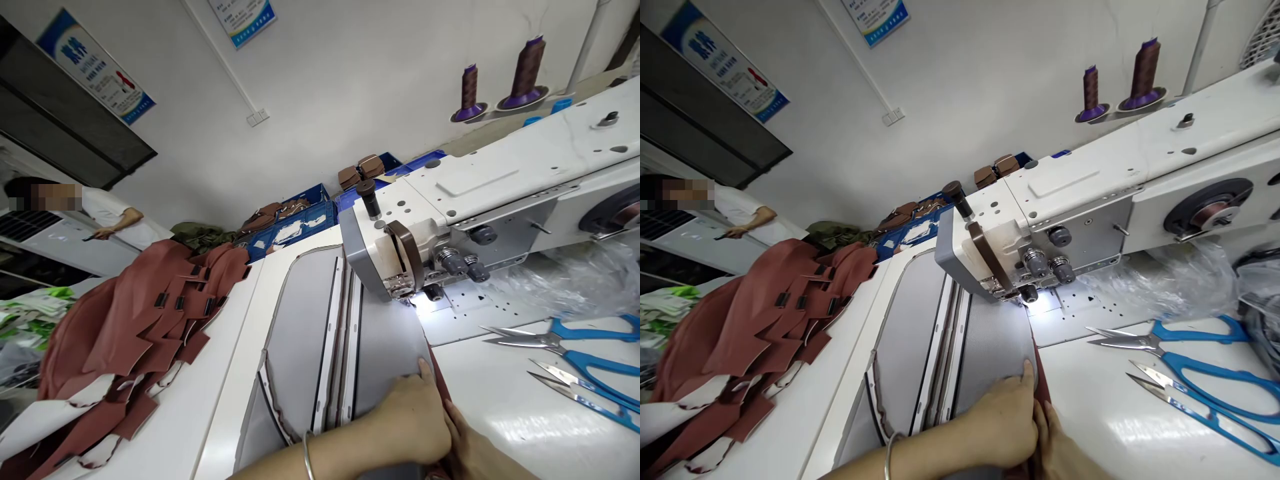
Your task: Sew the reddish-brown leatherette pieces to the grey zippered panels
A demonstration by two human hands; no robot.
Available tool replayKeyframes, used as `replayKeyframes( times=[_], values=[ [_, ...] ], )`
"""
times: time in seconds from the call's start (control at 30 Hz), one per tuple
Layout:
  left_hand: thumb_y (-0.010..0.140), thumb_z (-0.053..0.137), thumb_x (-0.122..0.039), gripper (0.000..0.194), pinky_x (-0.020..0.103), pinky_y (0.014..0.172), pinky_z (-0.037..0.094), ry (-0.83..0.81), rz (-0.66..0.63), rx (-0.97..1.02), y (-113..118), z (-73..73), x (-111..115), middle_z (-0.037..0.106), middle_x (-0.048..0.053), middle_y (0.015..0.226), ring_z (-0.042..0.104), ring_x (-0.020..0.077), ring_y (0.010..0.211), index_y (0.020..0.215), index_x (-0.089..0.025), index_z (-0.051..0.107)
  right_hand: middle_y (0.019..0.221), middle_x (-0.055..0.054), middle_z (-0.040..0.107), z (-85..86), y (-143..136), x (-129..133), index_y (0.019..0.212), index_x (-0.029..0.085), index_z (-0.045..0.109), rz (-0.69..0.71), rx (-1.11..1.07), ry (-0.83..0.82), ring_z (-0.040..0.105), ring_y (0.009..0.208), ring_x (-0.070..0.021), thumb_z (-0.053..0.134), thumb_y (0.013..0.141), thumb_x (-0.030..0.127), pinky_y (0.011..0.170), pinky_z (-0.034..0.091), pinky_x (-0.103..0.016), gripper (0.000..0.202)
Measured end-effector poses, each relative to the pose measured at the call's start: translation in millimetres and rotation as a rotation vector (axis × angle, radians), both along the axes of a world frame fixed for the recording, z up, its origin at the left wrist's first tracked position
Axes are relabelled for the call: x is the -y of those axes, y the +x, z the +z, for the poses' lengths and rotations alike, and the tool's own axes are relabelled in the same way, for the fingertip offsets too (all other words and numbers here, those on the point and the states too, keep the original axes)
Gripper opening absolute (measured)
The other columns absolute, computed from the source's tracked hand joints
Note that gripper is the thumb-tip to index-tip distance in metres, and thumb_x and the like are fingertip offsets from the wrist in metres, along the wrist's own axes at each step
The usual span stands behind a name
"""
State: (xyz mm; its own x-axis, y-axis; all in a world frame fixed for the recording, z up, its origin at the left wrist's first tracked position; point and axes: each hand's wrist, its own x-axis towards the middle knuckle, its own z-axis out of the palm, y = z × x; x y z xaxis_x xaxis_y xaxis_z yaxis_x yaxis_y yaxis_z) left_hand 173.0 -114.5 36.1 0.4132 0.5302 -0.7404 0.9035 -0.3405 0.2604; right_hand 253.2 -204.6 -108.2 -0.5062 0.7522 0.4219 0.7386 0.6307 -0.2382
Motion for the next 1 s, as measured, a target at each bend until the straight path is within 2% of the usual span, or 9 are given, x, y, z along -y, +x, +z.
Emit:
replayKeyframes(
  times=[0.1,0.3,0.4,0.53,0.67,0.73,0.87,0.93,1.0],
  values=[
    [0.075,0.048,-0.017,0.077,0.045,0.092,0.041,0.004,0.011,0.014,1.3,-1.1,-10.3,0.049,0.031,0.127,0.051,0.0370,0.109,0.144,0.003,0.021,0.106,-0.014,0.067,-1.0,1.0,-7.4,0.119,0.020,0.064,-0.010,0.005,-0.008,0.061,0.100,-0.0343,0.050,0.079,0.010,0.079,0.057,-0.048,0.044],
    [0.071,0.051,-0.016,0.081,0.041,0.096,0.038,-0.021,0.087,-0.002,7.5,0.7,-27.9,0.048,0.024,0.132,0.048,0.0348,0.115,0.146,-0.004,0.021,0.109,-0.016,0.065,-5.9,4.4,-18.4,0.119,0.016,0.064,-0.019,0.001,-0.035,0.059,0.105,-0.0351,0.050,0.079,0.010,0.085,0.055,-0.048,0.043],
    [0.071,0.050,-0.014,0.082,0.041,0.096,0.039,-0.021,0.089,-0.002,9.5,0.8,-35.8,0.048,0.026,0.132,0.048,0.0346,0.116,0.145,0.000,0.018,0.112,-0.016,0.064,-7.2,3.4,-23.1,0.121,0.014,0.062,-0.003,-0.007,-0.047,0.057,0.109,-0.0350,0.048,0.080,0.009,0.089,0.053,-0.048,0.043],
    [0.071,0.050,-0.015,0.083,0.041,0.094,0.041,-0.003,0.079,0.025,9.4,-2.6,-47.3,0.049,0.027,0.129,0.049,0.0363,0.116,0.145,0.002,0.017,0.118,-0.012,0.062,-10.2,7.6,-33.3,0.124,0.019,0.060,0.024,-0.019,-0.072,0.055,0.113,-0.0341,0.045,0.080,0.007,0.091,0.052,-0.049,0.048],
    [0.070,0.049,-0.015,0.081,0.039,0.089,0.044,0.010,0.046,0.059,9.5,-7.8,-60.6,0.054,0.028,0.123,0.052,0.0354,0.111,0.143,0.005,0.020,0.127,-0.011,0.056,-16.8,20.4,-49.6,0.128,0.014,0.056,0.082,-0.035,-0.099,0.053,0.116,-0.0272,0.046,0.080,0.006,0.091,0.053,-0.034,0.050],
    [0.068,0.051,-0.014,0.082,0.038,0.086,0.045,0.008,0.052,0.060,10.3,-9.7,-66.9,0.056,0.027,0.120,0.053,0.0351,0.110,0.143,0.005,0.022,0.129,-0.012,0.055,-18.0,25.2,-58.2,0.130,0.012,0.053,0.127,-0.048,-0.094,0.051,0.119,-0.0252,0.045,0.081,0.006,0.094,0.050,-0.030,0.050],
    [0.065,0.052,-0.015,0.083,0.039,0.084,0.045,0.015,0.080,0.101,8.8,-14.3,-76.3,0.055,0.026,0.121,0.053,0.0353,0.109,0.142,0.002,0.026,0.126,-0.010,0.057,-7.0,27.9,-69.7,0.127,0.016,0.056,0.184,-0.110,-0.107,0.046,0.124,-0.0294,0.046,0.079,0.003,0.103,0.042,-0.042,0.051],
    [0.068,0.051,-0.017,0.078,0.039,0.084,0.045,0.032,0.110,0.143,4.8,-18.7,-79.3,0.057,0.024,0.120,0.054,0.0335,0.107,0.141,-0.002,0.029,0.122,-0.010,0.060,4.7,30.3,-72.5,0.121,0.017,0.061,0.212,-0.216,-0.264,0.046,0.124,-0.0310,0.048,0.077,0.003,0.105,0.038,-0.047,0.048],
    [0.069,0.049,-0.018,0.069,0.038,0.085,0.045,0.051,0.150,0.174,-0.6,-23.5,-81.7,0.059,0.019,0.117,0.054,0.0307,0.105,0.136,-0.007,0.038,0.114,-0.010,0.064,18.2,36.7,-75.9,0.113,0.016,0.065,0.231,-0.311,-0.430,0.051,0.117,-0.0292,0.048,0.077,0.005,0.103,0.041,-0.046,0.042]
  ],
)
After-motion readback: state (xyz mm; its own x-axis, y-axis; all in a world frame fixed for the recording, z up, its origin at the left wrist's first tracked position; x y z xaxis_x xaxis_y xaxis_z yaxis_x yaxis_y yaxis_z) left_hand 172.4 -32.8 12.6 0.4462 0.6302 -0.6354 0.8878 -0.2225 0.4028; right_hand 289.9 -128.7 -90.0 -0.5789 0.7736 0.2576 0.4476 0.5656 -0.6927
